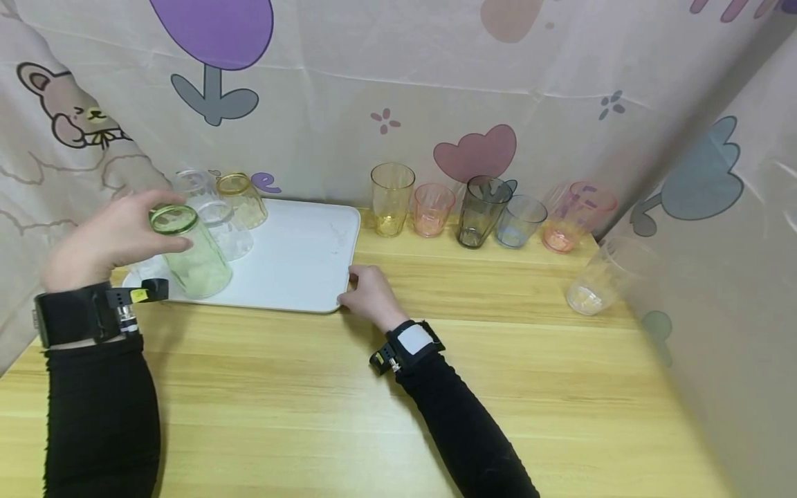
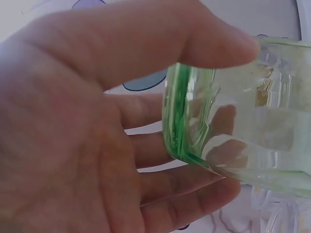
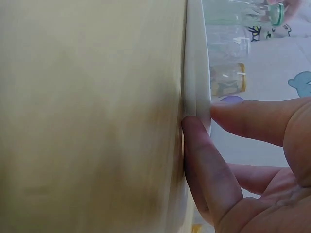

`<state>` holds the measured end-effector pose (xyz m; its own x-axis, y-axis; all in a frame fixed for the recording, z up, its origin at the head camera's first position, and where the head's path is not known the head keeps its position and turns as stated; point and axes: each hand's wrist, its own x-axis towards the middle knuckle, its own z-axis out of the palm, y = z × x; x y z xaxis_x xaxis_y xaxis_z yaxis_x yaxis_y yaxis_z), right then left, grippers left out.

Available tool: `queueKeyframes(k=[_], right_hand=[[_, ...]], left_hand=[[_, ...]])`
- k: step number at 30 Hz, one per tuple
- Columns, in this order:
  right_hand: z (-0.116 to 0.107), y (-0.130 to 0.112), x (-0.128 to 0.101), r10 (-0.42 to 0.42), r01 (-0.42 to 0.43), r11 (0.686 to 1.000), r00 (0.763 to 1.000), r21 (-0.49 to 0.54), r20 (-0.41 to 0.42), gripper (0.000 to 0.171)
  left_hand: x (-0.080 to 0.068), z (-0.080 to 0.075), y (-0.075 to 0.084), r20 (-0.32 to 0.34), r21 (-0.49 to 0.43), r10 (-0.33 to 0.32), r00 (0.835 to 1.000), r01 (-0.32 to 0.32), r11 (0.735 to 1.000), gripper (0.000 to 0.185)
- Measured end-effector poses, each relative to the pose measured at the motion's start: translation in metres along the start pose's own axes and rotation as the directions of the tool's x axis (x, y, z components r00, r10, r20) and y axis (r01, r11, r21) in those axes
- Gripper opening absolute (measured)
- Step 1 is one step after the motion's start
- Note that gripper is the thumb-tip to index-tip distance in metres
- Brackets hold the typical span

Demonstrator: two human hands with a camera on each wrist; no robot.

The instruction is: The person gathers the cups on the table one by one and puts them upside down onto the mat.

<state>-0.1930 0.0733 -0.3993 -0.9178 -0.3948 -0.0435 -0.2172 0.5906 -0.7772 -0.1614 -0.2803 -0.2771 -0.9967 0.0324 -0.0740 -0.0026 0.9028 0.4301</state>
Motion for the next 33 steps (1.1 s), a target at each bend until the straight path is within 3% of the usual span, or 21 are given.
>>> queueKeyframes(k=[19, 29, 33], right_hand=[[-0.0006, 0.0013, 0.0012, 0.006, -0.006, 1.000, 1.000, 0.000, 0.000, 0.037], [-0.0015, 0.0006, -0.0014, 0.047, -0.047, 0.999, 0.999, 0.023, 0.003, 0.056], [-0.0045, 0.0011, -0.0028, 0.080, -0.078, 0.992, 0.997, 0.096, -0.011, 0.068]], left_hand=[[-0.0008, -0.0021, -0.0046, 0.066, -0.024, -0.044, 0.997, 0.046, 0.999, 0.081], [-0.0033, -0.0048, -0.0028, 0.068, -0.013, -0.071, 0.995, 0.072, 0.997, 0.089], [-0.0034, -0.0050, 0.0029, 0.011, -0.029, -0.039, 0.999, 0.039, 0.999, 0.086]])
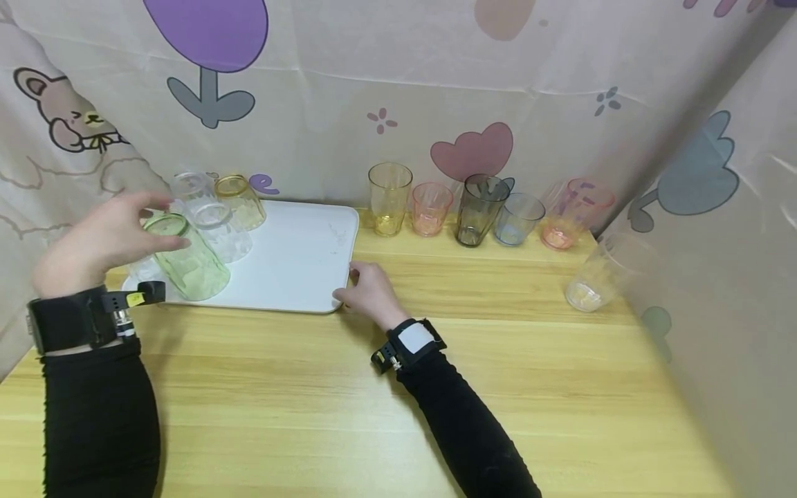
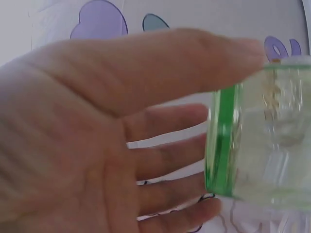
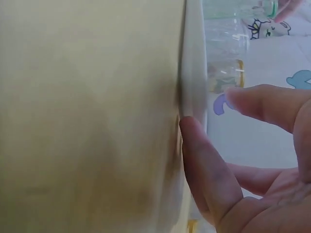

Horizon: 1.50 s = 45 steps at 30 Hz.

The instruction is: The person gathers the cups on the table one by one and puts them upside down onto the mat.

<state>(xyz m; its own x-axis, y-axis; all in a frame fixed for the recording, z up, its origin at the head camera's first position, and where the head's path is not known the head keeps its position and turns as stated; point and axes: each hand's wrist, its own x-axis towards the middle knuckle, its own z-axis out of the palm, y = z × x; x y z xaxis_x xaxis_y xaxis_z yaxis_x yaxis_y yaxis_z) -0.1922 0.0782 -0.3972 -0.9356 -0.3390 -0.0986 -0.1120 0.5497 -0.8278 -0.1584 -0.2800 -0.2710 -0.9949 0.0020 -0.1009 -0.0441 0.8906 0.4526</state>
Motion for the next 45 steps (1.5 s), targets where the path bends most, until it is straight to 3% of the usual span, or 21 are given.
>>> queueKeyframes(k=[6, 9, 12, 18, 27, 37, 39, 42, 45], right_hand=[[-0.008, -0.005, -0.001, -0.040, 0.056, 0.988, 0.992, 0.140, -0.118, 0.072], [-0.014, -0.007, -0.001, -0.107, 0.144, 0.977, 0.969, 0.157, -0.222, 0.069], [-0.022, -0.007, -0.003, -0.178, 0.240, 0.957, 0.928, 0.161, -0.328, 0.064], [-0.040, -0.004, -0.005, -0.276, 0.373, 0.923, 0.815, 0.096, -0.510, 0.059], [-0.073, 0.002, -0.009, -0.303, 0.443, 0.896, 0.661, 0.032, -0.686, 0.055], [-0.121, 0.017, -0.022, -0.205, 0.447, 0.893, 0.500, 0.047, -0.842, 0.051], [-0.131, 0.023, -0.024, -0.170, 0.432, 0.901, 0.459, 0.051, -0.872, 0.050], [-0.145, 0.029, -0.029, -0.107, 0.384, 0.922, 0.381, 0.053, -0.918, 0.050], [-0.159, 0.031, -0.037, -0.051, 0.306, 0.951, 0.282, 0.039, -0.958, 0.052]], left_hand=[[0.006, 0.009, 0.021, -0.161, 0.031, 0.122, 0.979, -0.118, 0.992, 0.072], [0.010, 0.016, 0.033, -0.186, 0.009, 0.184, 0.965, -0.186, 0.983, 0.067], [0.015, 0.025, 0.045, -0.184, 0.002, 0.235, 0.954, -0.239, 0.971, 0.062], [0.021, 0.045, 0.067, -0.145, 0.046, 0.304, 0.941, -0.301, 0.953, 0.053], [0.038, 0.087, 0.093, -0.027, 0.094, 0.416, 0.909, -0.412, 0.906, 0.050], [0.039, 0.135, 0.122, 0.139, 0.163, 0.474, 0.870, -0.492, 0.855, 0.045], [0.039, 0.143, 0.125, 0.174, 0.176, 0.468, 0.866, -0.495, 0.851, 0.043], [0.038, 0.155, 0.130, 0.236, 0.184, 0.439, 0.867, -0.483, 0.856, 0.041], [0.037, 0.165, 0.134, 0.295, 0.180, 0.399, 0.868, -0.461, 0.869, 0.037]])
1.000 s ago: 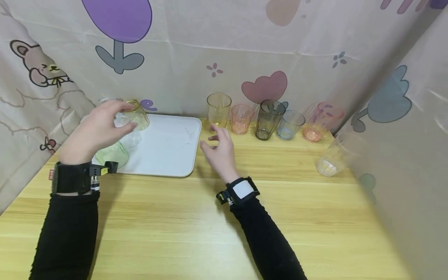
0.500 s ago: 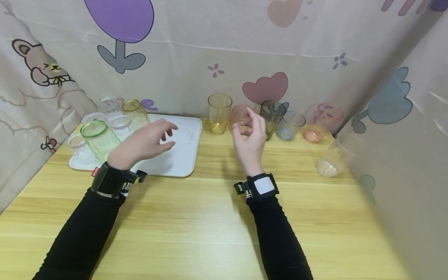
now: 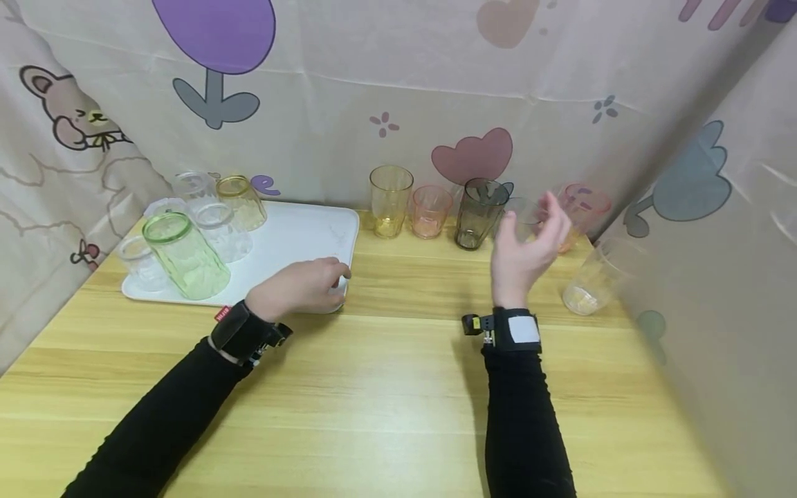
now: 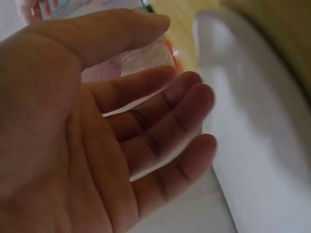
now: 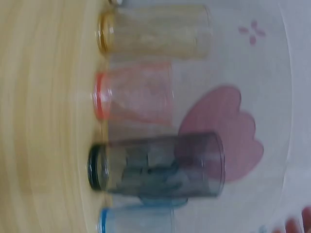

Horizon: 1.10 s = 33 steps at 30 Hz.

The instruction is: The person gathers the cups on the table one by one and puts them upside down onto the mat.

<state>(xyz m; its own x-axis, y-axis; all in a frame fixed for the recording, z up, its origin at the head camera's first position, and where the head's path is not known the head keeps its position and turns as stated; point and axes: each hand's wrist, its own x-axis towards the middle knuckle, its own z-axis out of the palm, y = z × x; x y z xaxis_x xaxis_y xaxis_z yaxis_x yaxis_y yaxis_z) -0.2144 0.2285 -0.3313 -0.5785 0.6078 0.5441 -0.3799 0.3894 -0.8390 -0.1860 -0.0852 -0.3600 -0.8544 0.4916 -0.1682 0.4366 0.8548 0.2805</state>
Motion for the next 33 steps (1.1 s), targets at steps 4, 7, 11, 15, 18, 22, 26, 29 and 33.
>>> queueKeyframes(k=[4, 7, 11, 15, 18, 22, 26, 29, 33], right_hand=[[-0.015, -0.007, 0.006, -0.036, 0.022, 0.997, 0.983, -0.080, -0.179, 0.065], [-0.022, -0.009, 0.009, -0.070, 0.030, 0.991, 0.949, -0.131, -0.308, 0.085], [-0.031, 0.000, 0.017, -0.044, -0.041, 0.981, 0.903, -0.189, -0.427, 0.116], [-0.045, 0.008, 0.027, 0.084, -0.196, 0.964, 0.865, -0.180, -0.494, 0.137], [-0.058, 0.011, 0.035, 0.226, -0.324, 0.941, 0.819, -0.101, -0.528, 0.144], [-0.069, 0.017, 0.044, 0.368, -0.418, 0.908, 0.760, 0.029, -0.535, 0.151], [-0.073, 0.028, 0.046, 0.417, -0.441, 0.894, 0.748, 0.083, -0.516, 0.151], [-0.075, 0.038, 0.046, 0.445, -0.437, 0.889, 0.750, 0.139, -0.489, 0.150], [-0.078, 0.052, 0.049, 0.502, -0.435, 0.865, 0.745, 0.249, -0.440, 0.148]], left_hand=[[0.003, 0.007, 0.005, 0.048, -0.001, 0.005, 0.999, -0.005, 1.000, 0.020], [0.003, 0.009, 0.006, 0.054, 0.000, 0.015, 0.998, -0.015, 1.000, 0.010], [0.002, 0.010, 0.007, 0.047, 0.012, 0.018, 0.999, -0.018, 1.000, 0.010], [0.001, 0.011, 0.008, 0.046, 0.025, 0.018, 0.999, -0.019, 1.000, 0.011], [0.003, 0.012, 0.008, 0.045, 0.031, 0.016, 0.999, -0.017, 0.999, 0.011], [0.003, 0.012, 0.009, 0.045, 0.029, 0.010, 0.999, -0.011, 1.000, 0.011], [0.002, 0.011, 0.009, 0.045, 0.027, 0.007, 0.999, -0.008, 1.000, 0.009], [0.002, 0.011, 0.009, 0.043, 0.027, 0.008, 0.999, -0.009, 1.000, 0.008], [0.001, 0.011, 0.010, 0.046, 0.025, 0.008, 0.999, -0.009, 1.000, 0.008]])
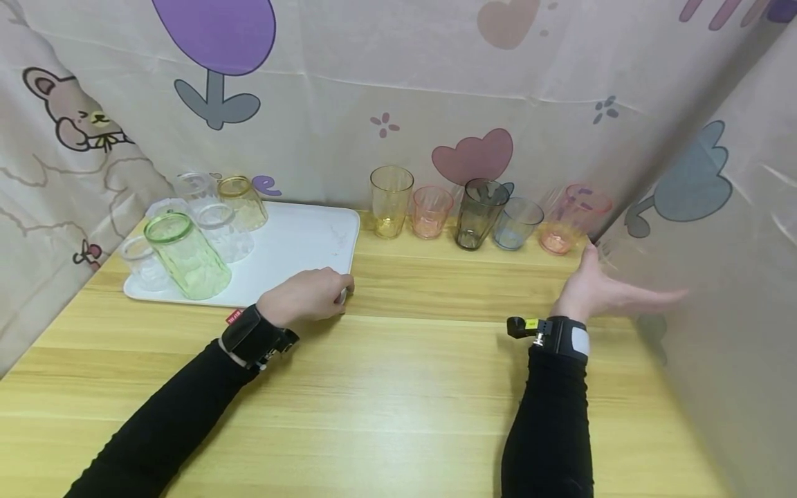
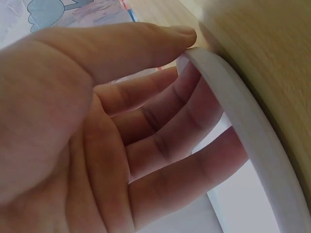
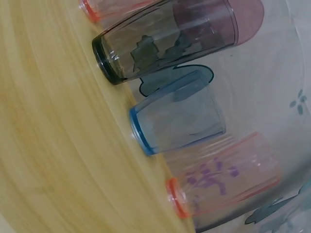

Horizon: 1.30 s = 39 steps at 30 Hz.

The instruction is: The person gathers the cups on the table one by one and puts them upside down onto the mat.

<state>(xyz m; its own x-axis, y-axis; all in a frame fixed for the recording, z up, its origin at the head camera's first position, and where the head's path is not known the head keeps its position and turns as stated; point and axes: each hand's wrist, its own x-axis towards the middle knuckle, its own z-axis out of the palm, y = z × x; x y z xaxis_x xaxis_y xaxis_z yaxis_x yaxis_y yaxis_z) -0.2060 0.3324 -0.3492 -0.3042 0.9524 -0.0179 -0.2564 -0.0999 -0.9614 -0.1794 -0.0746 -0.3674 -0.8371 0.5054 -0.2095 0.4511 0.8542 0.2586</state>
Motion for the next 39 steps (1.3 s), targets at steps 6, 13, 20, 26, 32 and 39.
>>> queueKeyframes(k=[6, 13, 20, 26, 32, 39], right_hand=[[-0.003, 0.009, 0.013, 0.123, -0.129, 0.985, 0.991, 0.115, 0.061, 0.145], [-0.005, 0.016, 0.018, 0.180, -0.198, 0.971, 0.974, 0.133, 0.138, 0.130], [-0.007, 0.019, 0.017, 0.178, -0.190, 0.980, 0.971, 0.065, 0.159, 0.116], [-0.004, 0.018, 0.013, 0.207, -0.233, 0.963, 0.961, 0.137, 0.181, 0.119], [0.000, 0.014, 0.005, 0.203, -0.228, 0.970, 0.952, 0.089, 0.229, 0.118], [0.007, 0.005, -0.012, 0.183, -0.231, 0.968, 0.918, 0.100, 0.351, 0.117]], left_hand=[[-0.001, 0.000, 0.000, 0.004, -0.012, -0.005, 1.000, 0.005, 1.000, 0.009], [-0.001, 0.000, 0.001, -0.004, -0.002, -0.004, 1.000, 0.004, 1.000, 0.008], [-0.001, 0.000, 0.001, -0.007, -0.001, -0.001, 1.000, 0.001, 1.000, 0.008], [-0.001, 0.000, 0.001, -0.005, 0.003, -0.007, 1.000, 0.007, 1.000, 0.007], [0.000, 0.001, 0.001, -0.008, 0.012, -0.005, 1.000, 0.005, 1.000, 0.007], [-0.001, 0.000, 0.002, -0.004, 0.010, -0.007, 1.000, 0.007, 1.000, 0.007]])
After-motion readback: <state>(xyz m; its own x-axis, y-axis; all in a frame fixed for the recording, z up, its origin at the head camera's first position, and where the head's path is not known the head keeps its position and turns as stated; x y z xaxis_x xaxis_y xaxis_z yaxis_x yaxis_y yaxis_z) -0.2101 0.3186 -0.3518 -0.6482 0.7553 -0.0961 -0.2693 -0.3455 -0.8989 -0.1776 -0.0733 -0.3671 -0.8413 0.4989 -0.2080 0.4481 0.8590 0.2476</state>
